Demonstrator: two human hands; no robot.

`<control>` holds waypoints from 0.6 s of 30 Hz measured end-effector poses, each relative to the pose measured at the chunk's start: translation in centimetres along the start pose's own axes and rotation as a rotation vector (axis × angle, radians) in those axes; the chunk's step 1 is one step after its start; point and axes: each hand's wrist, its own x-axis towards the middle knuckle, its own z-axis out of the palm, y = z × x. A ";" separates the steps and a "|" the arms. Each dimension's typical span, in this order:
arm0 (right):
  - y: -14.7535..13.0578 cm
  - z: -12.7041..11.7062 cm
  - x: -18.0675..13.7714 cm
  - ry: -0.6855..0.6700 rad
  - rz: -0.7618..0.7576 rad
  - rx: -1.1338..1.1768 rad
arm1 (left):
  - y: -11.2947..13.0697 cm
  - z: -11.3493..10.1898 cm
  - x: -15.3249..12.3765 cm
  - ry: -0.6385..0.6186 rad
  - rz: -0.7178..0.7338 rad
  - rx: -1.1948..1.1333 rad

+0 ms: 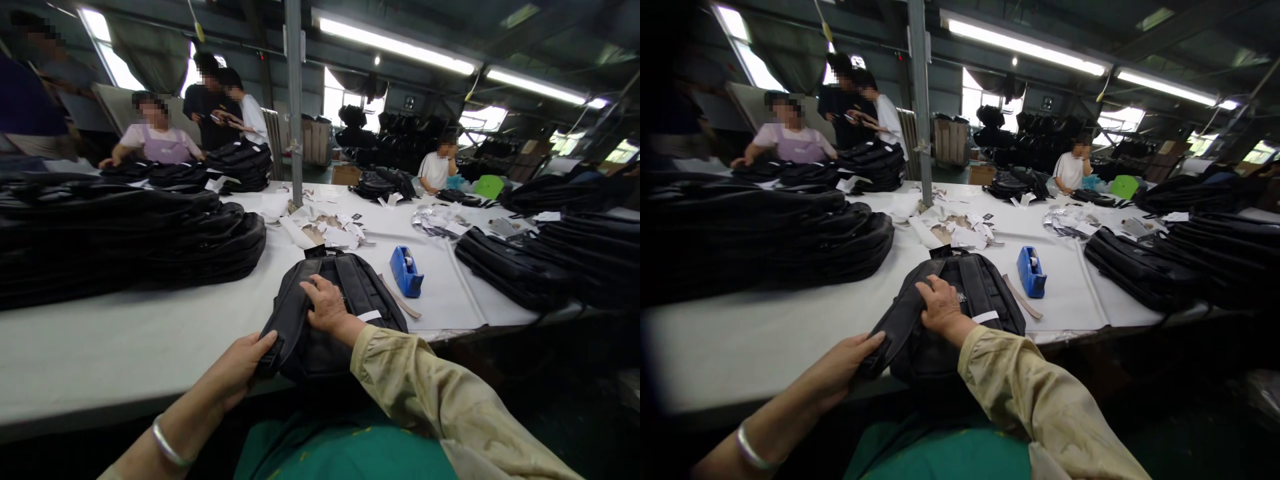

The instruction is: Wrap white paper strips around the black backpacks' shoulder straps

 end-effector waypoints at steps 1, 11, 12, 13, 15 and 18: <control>0.1 0.0 -0.1 -0.049 -0.086 -0.028 | -0.7 0.2 -0.2 -0.001 -0.020 0.000; 0.9 0.6 -0.2 -0.163 -0.344 -0.136 | 0.6 0.6 2.1 -0.117 -0.205 -0.167; 0.7 0.5 -0.2 -0.158 -0.343 -0.151 | 0.9 0.8 2.8 -0.102 -0.219 -0.169; 0.5 0.3 -0.2 -0.162 -0.340 -0.168 | 1.0 1.1 3.3 -0.091 -0.232 -0.159; 0.1 -0.5 -0.5 -0.204 -0.328 -0.213 | 0.8 1.9 4.2 -0.087 -0.251 -0.121; -0.2 -2.6 -1.3 -0.258 -0.349 -0.245 | -0.3 2.5 4.8 -0.072 -0.284 -0.075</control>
